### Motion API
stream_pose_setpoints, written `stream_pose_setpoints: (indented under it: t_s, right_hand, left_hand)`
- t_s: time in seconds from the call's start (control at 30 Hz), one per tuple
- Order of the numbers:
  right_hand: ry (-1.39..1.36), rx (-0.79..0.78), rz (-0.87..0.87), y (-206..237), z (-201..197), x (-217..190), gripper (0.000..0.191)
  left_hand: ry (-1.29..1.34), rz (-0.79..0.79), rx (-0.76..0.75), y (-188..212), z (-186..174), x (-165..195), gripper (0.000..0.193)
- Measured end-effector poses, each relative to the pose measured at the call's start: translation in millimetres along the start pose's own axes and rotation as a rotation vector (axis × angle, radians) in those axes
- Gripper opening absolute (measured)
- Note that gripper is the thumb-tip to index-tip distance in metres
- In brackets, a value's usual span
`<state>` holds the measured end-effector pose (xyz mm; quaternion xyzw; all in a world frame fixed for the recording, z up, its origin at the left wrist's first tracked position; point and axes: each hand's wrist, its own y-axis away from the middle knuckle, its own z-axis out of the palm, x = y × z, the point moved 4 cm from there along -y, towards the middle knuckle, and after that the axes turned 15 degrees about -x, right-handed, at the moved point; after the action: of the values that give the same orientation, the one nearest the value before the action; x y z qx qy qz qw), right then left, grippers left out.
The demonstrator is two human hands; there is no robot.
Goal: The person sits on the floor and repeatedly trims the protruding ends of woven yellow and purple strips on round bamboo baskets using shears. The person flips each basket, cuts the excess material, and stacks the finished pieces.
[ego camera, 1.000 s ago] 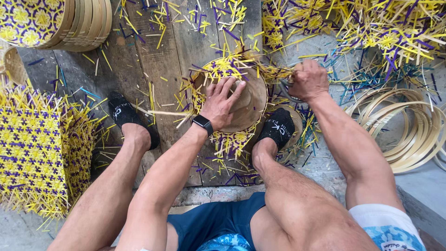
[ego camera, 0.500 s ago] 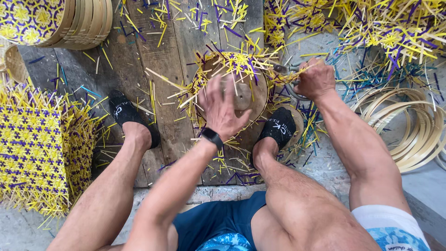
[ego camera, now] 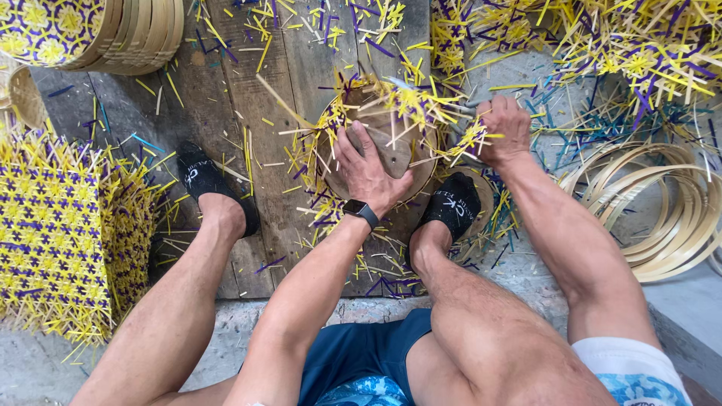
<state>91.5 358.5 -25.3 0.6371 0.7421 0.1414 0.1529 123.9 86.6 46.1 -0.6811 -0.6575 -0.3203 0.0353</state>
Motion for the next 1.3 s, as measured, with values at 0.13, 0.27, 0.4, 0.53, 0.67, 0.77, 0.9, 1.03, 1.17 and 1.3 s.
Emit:
stream_pose_setpoints:
  t_s: [0.13,0.27,0.4,0.53,0.67,0.77,0.9,1.03,1.17,1.3]
  right_hand:
    - [0.036,0.074,-0.061,4.7,-0.4,10.0,0.017]
    - [0.229,0.299,-0.069,-9.3,-2.6,-7.3,0.018]
    - [0.326,0.243,-0.067,-20.4,2.0,-1.5,0.014]
    - [0.248,0.17,-0.144,-12.5,-1.6,17.0,0.013]
    - [0.293,0.294,-0.081,-9.7,-13.0,-2.1,0.013]
    - [0.298,0.323,-0.075,-15.6,-14.1,-12.9,0.015]
    - [0.207,0.175,-0.191,-20.8,-3.9,-0.9,0.015]
    - [0.21,0.267,-0.203,-12.3,-10.1,13.8,0.015]
    - [0.255,0.373,-0.174,-5.1,-26.7,-3.7,0.017]
    - [0.291,0.421,-0.137,-13.4,-27.1,-21.1,0.014]
  left_hand:
    - [-0.046,0.12,-0.005,2.1,-2.8,-2.0,0.144]
    - [-0.051,0.21,-0.054,1.9,-2.8,-6.5,0.145]
    - [-0.074,0.322,-0.085,-2.4,-11.8,-13.8,0.145]
    - [-0.097,0.374,-0.238,-6.1,-14.1,-20.9,0.146]
    - [-0.123,0.419,-0.274,-9.6,-14.9,-19.9,0.148]
    - [-0.11,0.477,-0.293,-12.3,-23.5,-19.6,0.147]
    - [-0.193,0.442,-0.321,-4.6,-28.2,-13.4,0.143]
    - [0.15,0.124,0.157,10.3,-16.6,4.5,0.137]
    - [0.153,-0.1,0.14,7.7,10.7,6.2,0.136]
    - [0.019,0.007,-0.022,7.0,9.7,-3.0,0.137]
